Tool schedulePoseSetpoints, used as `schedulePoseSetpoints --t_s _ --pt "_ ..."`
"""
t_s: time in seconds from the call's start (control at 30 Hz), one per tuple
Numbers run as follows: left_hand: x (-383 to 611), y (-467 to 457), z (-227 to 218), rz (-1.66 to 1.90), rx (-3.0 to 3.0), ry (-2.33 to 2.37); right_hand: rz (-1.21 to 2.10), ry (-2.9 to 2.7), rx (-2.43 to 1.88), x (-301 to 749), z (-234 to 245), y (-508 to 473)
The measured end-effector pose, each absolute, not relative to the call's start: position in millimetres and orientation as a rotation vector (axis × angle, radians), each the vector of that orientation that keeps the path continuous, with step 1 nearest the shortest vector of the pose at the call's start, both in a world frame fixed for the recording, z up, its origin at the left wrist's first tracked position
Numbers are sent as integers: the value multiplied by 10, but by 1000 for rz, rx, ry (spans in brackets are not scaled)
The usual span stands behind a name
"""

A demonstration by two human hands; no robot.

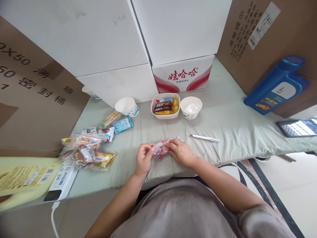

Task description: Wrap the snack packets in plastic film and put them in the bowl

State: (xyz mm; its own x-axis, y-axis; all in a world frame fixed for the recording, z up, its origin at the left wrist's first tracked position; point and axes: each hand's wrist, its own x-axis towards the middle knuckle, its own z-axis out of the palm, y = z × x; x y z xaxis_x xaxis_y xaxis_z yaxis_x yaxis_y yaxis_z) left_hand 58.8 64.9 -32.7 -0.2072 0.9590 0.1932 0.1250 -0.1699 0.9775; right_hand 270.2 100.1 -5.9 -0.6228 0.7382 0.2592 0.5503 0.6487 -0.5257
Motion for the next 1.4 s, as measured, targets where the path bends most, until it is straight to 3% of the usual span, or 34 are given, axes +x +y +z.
schedulePoseSetpoints --t_s 0.2,0.33,0.43,0.5,0.77,1.0,1.13,1.27,1.4 --pt "159 693 -379 1799 795 1571 389 -2511 -1004 2780 -187 946" --pt "203 514 -226 1969 1471 1849 353 -2477 -935 2783 -138 858" --pt "408 385 -76 1613 2377 1489 440 -2420 -965 2764 -168 872" --pt "545 365 -35 1235 2593 1367 494 -2426 -1073 2753 -190 918" --pt "562 499 -180 486 2229 2140 600 -2672 -1504 2595 61 1156" --pt "311 315 -72 949 2469 1846 603 -2725 -1747 2453 118 1218" --pt "192 74 -42 666 2449 1830 635 -2666 -1871 2408 119 1182" --pt "170 -73 76 284 2162 2104 669 -2658 -1897 2357 158 1142" --pt "373 14 358 546 2227 2160 699 -2668 -1909 2321 186 1129"
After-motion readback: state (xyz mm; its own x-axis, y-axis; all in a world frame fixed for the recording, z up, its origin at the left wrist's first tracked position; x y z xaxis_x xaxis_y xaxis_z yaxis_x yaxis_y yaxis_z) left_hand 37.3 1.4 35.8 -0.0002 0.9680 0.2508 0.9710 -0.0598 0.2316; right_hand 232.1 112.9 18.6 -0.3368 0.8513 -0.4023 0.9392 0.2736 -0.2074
